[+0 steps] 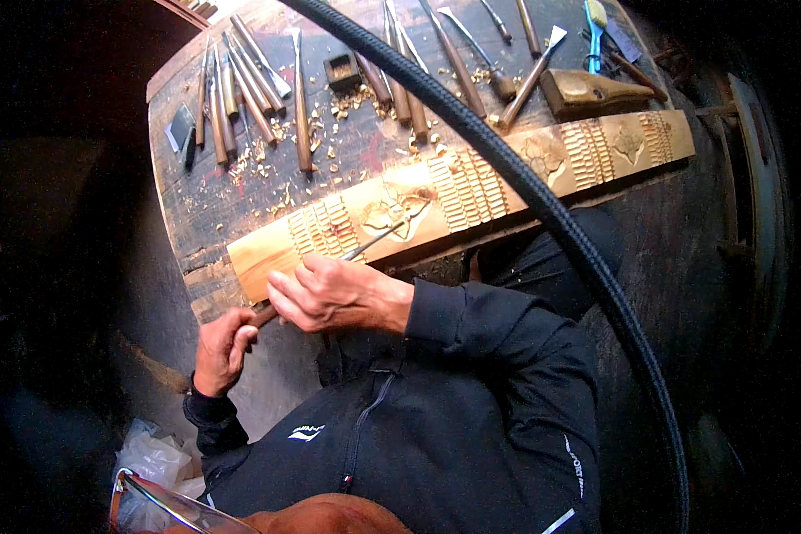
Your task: The person carves a decorative floral pattern into a piece of wood using a hand gouge. They remove small shavings from the surface to refine the petals of the flower while keeping the wood block steady on a workbench.
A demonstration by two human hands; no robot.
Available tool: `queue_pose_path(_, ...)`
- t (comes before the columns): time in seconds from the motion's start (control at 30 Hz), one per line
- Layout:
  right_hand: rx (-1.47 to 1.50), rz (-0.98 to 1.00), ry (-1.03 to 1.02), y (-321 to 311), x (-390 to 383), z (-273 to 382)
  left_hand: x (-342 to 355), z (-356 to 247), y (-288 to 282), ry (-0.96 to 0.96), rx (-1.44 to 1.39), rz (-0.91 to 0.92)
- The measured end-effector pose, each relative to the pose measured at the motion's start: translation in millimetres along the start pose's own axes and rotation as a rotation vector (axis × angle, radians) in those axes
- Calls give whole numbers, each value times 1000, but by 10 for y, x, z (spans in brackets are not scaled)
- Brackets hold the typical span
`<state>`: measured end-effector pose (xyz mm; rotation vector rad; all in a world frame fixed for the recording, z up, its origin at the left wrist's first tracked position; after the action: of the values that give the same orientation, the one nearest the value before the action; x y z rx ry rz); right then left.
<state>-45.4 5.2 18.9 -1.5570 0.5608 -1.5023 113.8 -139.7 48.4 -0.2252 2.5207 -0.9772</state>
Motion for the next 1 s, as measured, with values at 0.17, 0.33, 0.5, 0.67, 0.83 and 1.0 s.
queue_pose_path(0.17,29,-39,23,53,125,17,1,131,-169,-5,44,-149)
queue_pose_path(0.33,129,-178,71,91,350,-16,79,393,-328,72,-290,-292)
queue_pose_path(0.5,97,-213,76,352,453,67,356,642,36,117,-1007,-331)
queue_pose_path(0.67,120,-189,100,387,423,1,428,717,105,152,-1215,-344)
queue_pose_path(0.83,158,-222,111,399,420,-73,434,711,80,126,-1056,-351)
queue_pose_path(1.0,204,-237,135,382,423,-105,462,599,34,130,-980,-328)
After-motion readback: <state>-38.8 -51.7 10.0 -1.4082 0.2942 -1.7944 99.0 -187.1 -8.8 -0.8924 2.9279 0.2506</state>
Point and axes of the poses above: each hand's wrist, its own x-axis towards the middle knuckle, its own y-axis out of the palm, z = x × y, the point moved 6 cm from there along x, towards the middle knuckle, and after that the axes turned 1 degree about z, right-handed, at the moved point
